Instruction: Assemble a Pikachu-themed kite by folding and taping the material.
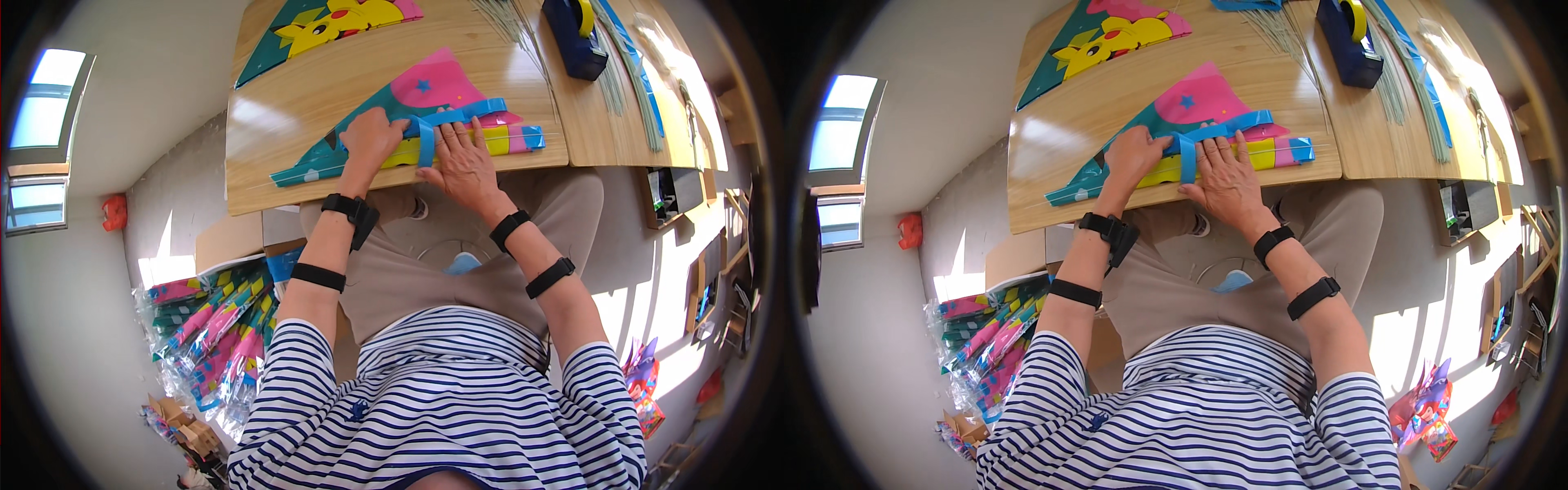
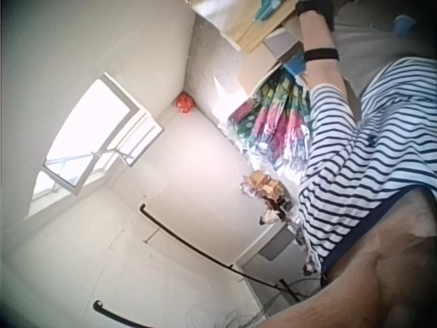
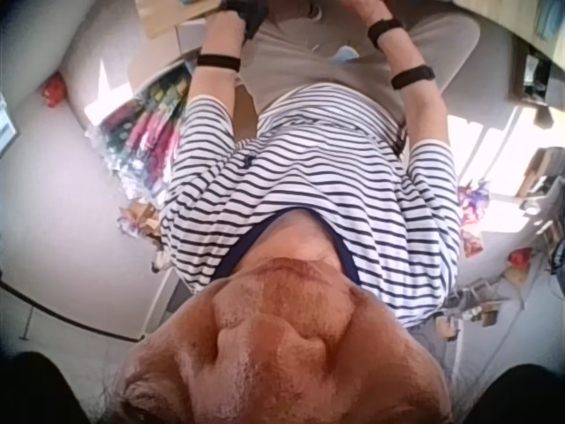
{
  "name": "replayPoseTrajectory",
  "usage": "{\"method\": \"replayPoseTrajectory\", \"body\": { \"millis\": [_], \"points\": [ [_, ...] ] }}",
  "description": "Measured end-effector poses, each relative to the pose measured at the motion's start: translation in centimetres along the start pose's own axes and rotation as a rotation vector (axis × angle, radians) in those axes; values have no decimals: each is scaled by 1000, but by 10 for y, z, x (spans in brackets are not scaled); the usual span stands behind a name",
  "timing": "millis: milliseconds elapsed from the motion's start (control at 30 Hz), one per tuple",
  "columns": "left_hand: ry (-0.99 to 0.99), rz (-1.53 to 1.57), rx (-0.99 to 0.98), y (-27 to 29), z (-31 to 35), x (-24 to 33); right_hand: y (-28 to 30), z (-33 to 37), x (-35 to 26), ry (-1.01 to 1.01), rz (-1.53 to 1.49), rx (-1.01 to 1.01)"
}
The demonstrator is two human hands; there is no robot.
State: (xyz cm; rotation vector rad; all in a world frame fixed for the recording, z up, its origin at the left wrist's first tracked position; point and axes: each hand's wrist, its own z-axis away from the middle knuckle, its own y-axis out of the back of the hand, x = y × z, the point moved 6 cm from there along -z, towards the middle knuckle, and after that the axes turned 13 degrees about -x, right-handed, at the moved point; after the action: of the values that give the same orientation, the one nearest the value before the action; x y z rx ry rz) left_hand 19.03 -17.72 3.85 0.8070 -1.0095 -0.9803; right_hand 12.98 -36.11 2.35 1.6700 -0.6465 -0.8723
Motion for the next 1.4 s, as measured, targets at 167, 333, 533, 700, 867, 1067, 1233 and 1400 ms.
{"method": "replayPoseTrajectory", "body": {
  "millis": [167,333,533,700,867,1067,1233,1400],
  "points": [
    [-45,34,83,-1,20,12,-3,1,4,-20,-2,-30],
    [-4,61,99,-4,16,2,-1,0,2,-10,29,-24],
    [-42,42,188,-7,19,-2,0,0,2,5,20,19],
    [-116,52,452,-17,29,-4,-3,-1,1,4,21,11],
    [-173,107,538,-24,35,-5,-5,-1,2,-3,30,-14],
    [-203,201,567,-32,37,-11,-4,-2,1,2,38,-14],
    [-202,222,583,-32,36,-12,-2,-2,2,21,19,1],
    [-193,204,591,-33,36,-12,7,1,4,6,-64,62]
  ]
}}
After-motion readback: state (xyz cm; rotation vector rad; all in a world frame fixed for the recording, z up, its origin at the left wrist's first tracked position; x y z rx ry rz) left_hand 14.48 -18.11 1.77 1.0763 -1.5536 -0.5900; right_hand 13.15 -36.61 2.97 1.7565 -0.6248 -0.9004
